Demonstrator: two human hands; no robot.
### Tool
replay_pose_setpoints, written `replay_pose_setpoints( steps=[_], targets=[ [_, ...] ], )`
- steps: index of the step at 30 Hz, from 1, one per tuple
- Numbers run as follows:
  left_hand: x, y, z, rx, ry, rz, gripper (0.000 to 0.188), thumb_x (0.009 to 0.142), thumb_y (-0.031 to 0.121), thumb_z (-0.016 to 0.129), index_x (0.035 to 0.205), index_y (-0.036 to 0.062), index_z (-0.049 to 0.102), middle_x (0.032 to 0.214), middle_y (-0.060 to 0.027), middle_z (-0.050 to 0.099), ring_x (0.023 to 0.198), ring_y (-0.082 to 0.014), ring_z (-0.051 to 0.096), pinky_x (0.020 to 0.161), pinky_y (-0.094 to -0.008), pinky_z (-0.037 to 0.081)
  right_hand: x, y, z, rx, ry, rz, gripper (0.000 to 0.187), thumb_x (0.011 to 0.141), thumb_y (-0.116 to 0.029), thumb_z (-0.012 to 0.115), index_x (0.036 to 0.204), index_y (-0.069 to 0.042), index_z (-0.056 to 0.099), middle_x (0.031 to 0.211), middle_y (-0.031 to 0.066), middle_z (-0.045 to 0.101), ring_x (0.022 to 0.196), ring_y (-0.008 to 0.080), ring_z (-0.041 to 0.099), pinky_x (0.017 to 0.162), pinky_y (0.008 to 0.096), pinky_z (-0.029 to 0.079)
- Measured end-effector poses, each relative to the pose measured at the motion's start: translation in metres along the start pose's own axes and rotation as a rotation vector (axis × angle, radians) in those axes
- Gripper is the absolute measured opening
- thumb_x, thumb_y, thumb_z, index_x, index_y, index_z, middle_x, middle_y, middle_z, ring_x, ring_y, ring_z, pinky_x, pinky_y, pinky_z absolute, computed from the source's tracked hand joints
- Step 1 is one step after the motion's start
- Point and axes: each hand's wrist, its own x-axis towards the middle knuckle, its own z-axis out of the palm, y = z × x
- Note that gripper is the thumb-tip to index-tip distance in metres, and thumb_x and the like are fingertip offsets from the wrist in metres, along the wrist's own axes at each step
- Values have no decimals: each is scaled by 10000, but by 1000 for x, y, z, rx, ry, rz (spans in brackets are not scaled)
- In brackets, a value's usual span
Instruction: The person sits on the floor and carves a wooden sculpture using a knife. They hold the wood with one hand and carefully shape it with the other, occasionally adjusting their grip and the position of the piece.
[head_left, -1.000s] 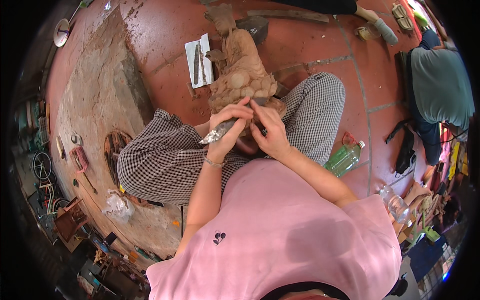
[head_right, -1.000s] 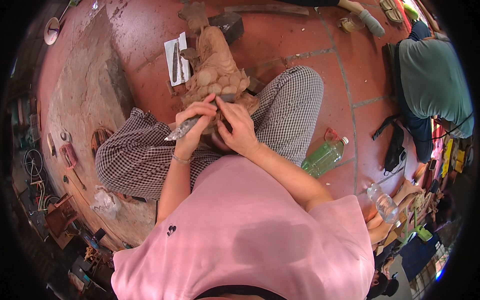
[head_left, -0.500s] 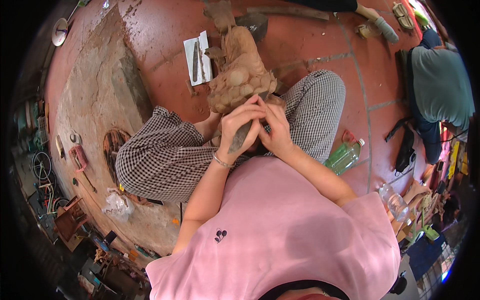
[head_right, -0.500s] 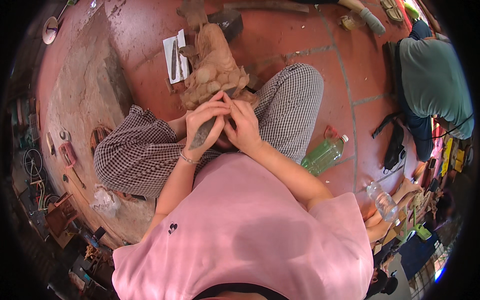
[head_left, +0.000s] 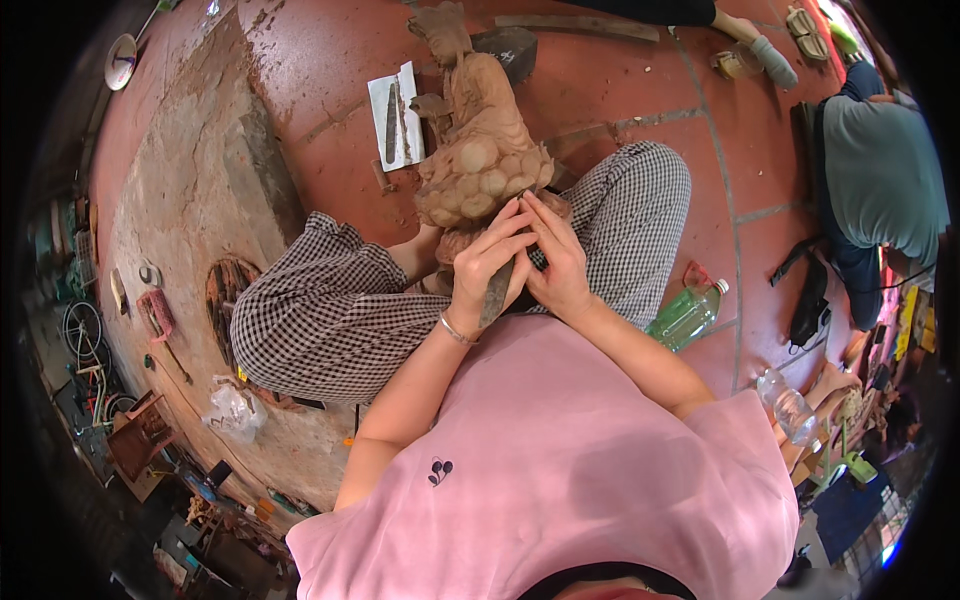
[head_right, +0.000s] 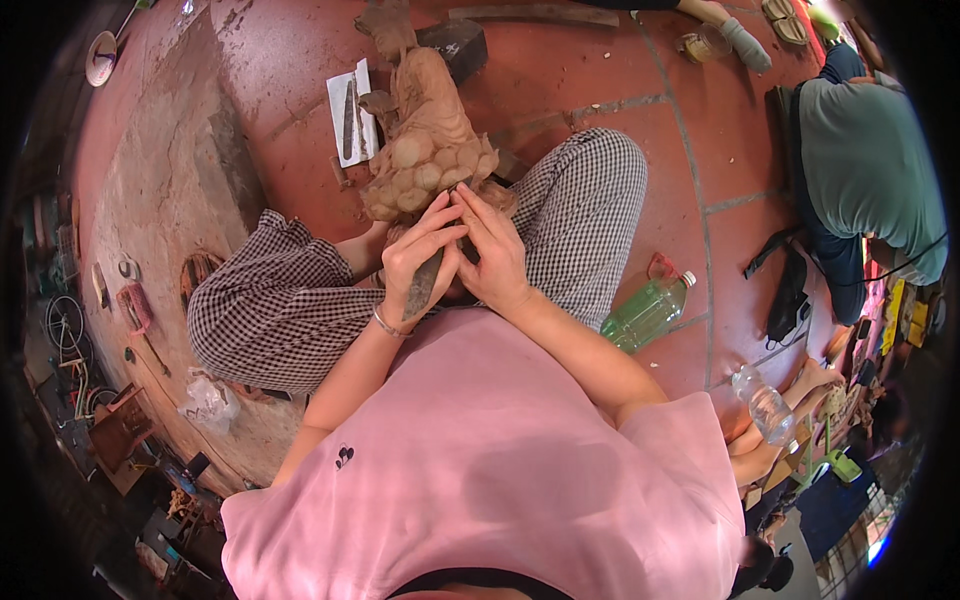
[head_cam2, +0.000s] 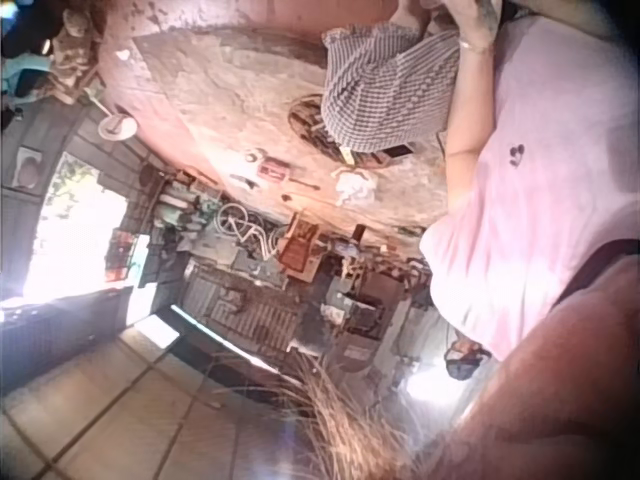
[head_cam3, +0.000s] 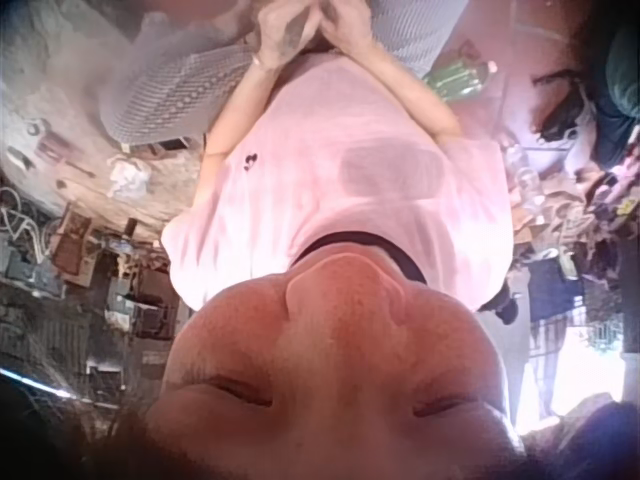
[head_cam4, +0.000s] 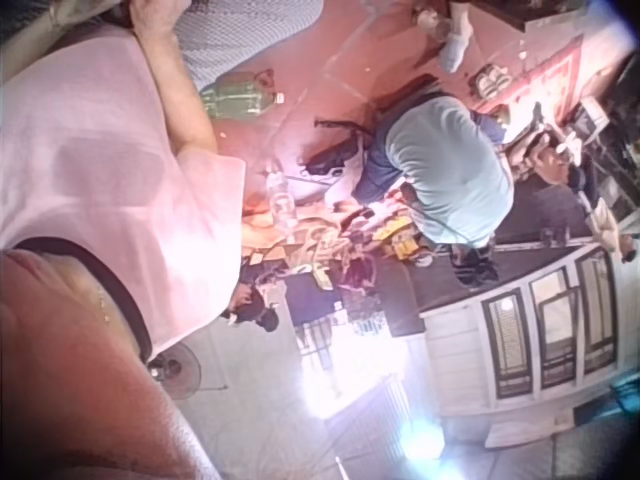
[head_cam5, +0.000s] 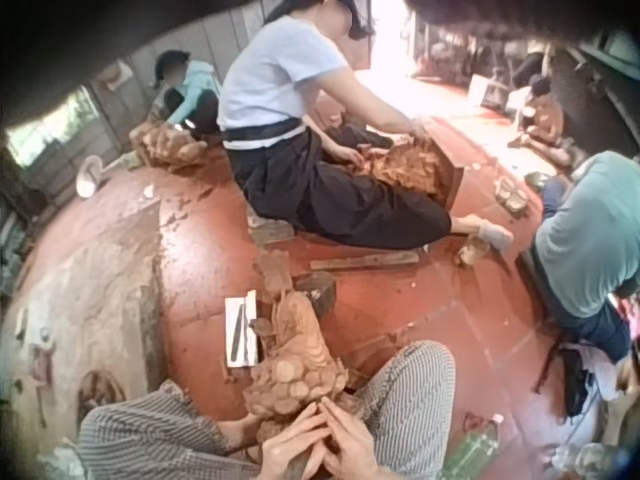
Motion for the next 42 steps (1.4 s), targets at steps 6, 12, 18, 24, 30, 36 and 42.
replay_pose_setpoints(
  steps=[6, 12, 18, 24, 30, 36, 42],
  targets=[
    [-4, 8, 3, -8, 5, -25, 277, 739, -119, 650, 986, -18, 727, 1201, -193, 678, 1233, -355, 593, 978, -371, 524, -4, -3, -7, -8, -9, 36, 546, 734, -59, 722, 1256, 40, 597, 1360, 176, 568, 1230, 364, 553, 1019, 412, 463],
    [11, 9, 2, -23, 18, 3, 262, 716, -112, 655, 956, -28, 722, 1220, -220, 659, 1225, -366, 595, 971, -383, 527, 5, -11, -6, 7, 55, 77, 516, 789, -62, 697, 1279, 49, 580, 1373, 191, 558, 1258, 376, 538, 1062, 428, 432],
    [-7, 5, -6, -88, -36, -41, 216, 750, -114, 647, 942, -43, 716, 1155, -219, 687, 1216, -362, 604, 1009, -393, 505, -11, -4, -4, -48, -39, -2, 474, 765, -94, 732, 1204, 48, 628, 1301, 194, 599, 1220, 372, 561, 1054, 431, 442],
    [13, -5, -7, -250, 9, -76, 176, 818, -118, 600, 929, -32, 704, 1130, -188, 698, 1210, -328, 613, 1012, -382, 498, 5, -16, 1, -106, 63, 33, 498, 778, -133, 736, 1235, 21, 612, 1358, 175, 560, 1222, 369, 554, 1029, 412, 466],
    [-2, -10, -19, -449, 19, -223, 139, 860, -111, 579, 906, -33, 685, 1116, -178, 696, 1218, -317, 604, 1035, -384, 472, -2, -13, 1, -158, -100, -36, 421, 840, -166, 715, 1213, 10, 629, 1357, 176, 557, 1246, 354, 543, 1049, 450, 449],
    [8, -14, -18, -663, 17, -339, 99, 886, -85, 580, 887, -29, 661, 1184, -172, 670, 1301, -316, 525, 1091, -416, 417, 6, -25, -2, -172, 6, -24, 533, 813, -190, 727, 1284, 19, 588, 1413, 182, 522, 1289, 355, 517, 1081, 428, 417],
    [-10, -22, -28, -777, 33, -470, 70, 905, -54, 588, 899, -24, 650, 1214, -179, 659, 1316, -304, 510, 1093, -405, 414, 0, -18, -3, -241, -118, -126, 594, 787, -171, 732, 1335, -14, 564, 1430, 174, 514, 1307, 340, 503, 1088, 422, 410]
  ],
)
